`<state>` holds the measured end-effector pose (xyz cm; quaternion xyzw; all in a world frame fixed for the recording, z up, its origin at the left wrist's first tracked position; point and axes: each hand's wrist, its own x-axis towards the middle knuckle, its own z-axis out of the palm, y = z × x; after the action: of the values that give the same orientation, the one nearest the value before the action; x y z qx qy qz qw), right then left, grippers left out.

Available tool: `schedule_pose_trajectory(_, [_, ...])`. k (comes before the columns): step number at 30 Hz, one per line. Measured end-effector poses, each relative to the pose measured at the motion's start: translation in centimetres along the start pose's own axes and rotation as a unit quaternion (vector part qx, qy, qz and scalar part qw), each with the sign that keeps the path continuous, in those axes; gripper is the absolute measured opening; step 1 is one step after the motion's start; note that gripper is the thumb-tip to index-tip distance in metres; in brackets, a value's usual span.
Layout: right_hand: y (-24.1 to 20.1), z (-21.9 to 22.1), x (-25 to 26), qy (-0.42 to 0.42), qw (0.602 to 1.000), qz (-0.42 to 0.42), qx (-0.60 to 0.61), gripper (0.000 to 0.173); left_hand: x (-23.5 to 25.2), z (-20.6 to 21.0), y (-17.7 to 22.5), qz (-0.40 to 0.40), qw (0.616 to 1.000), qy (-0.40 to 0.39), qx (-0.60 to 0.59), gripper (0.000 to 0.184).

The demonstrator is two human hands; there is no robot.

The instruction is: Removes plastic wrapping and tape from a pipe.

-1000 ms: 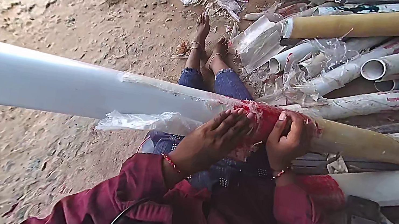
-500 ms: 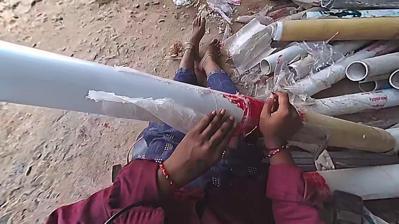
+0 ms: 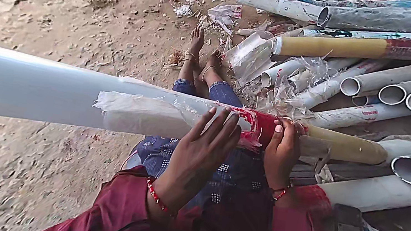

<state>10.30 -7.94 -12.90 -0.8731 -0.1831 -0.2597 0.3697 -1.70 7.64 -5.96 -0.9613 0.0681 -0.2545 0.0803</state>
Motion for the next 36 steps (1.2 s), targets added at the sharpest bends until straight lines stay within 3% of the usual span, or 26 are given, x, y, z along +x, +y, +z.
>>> schedule_pose_trajectory(2, [-0.4, -0.8, -0.1, -0.027, 0.998, 0.026, 0.045, 0.03, 1.4, 1.2, 0.7, 0.009, 1.0, 0.024, -0.009, 0.037])
schedule_pose_trajectory(4, [-1.1, -1.8, -0.2, -0.073, 0.988, 0.068, 0.119, 0.031, 2.9, 2.1, 0.3, -0.012, 0.996, 0.063, -0.057, 0.017])
schedule_pose_trajectory(6, [-1.9, -2.5, -0.6, -0.119, 0.965, 0.116, 0.202, 0.029, 4.3, 1.9, -0.7, -0.036, 0.99, 0.041, -0.132, 0.006])
schedule_pose_trajectory(9, [-2.6, -3.3, -1.4, -0.169, 0.946, 0.143, 0.236, 0.023, 5.3, 2.8, -2.0, -0.037, 0.976, 0.057, -0.205, 0.012])
schedule_pose_trajectory(13, [-2.7, -2.5, -1.7, -0.192, 0.943, 0.155, 0.225, 0.021, 4.0, 5.2, -3.4, 0.059, 0.962, 0.19, -0.185, 0.021])
schedule_pose_trajectory(15, [-2.6, -2.2, -1.7, -0.197, 0.948, 0.14, 0.207, 0.023, 2.8, 5.7, -3.3, 0.089, 0.957, 0.214, -0.173, 0.021])
schedule_pose_trajectory(18, [-2.6, -1.9, -1.3, -0.195, 0.959, 0.102, 0.178, 0.025, 1.8, 5.5, -3.0, 0.1, 0.962, 0.196, -0.16, 0.018])
schedule_pose_trajectory(24, [-2.3, -1.9, -1.7, -0.164, 0.96, 0.106, 0.202, 0.028, 3.8, 3.4, -4.3, 0.112, 0.975, 0.052, -0.185, 0.017])
schedule_pose_trajectory(32, [-3.1, -1.7, -1.0, -0.057, 0.922, 0.036, 0.381, 0.028, 4.7, 3.7, -5.1, 0.122, 0.974, 0.079, -0.176, 0.012])
schedule_pose_trajectory(36, [-3.0, -0.7, 0.8, -0.112, 0.925, 0.039, 0.361, 0.024, 5.0, 3.6, -4.9, 0.105, 0.977, 0.075, -0.172, 0.011])
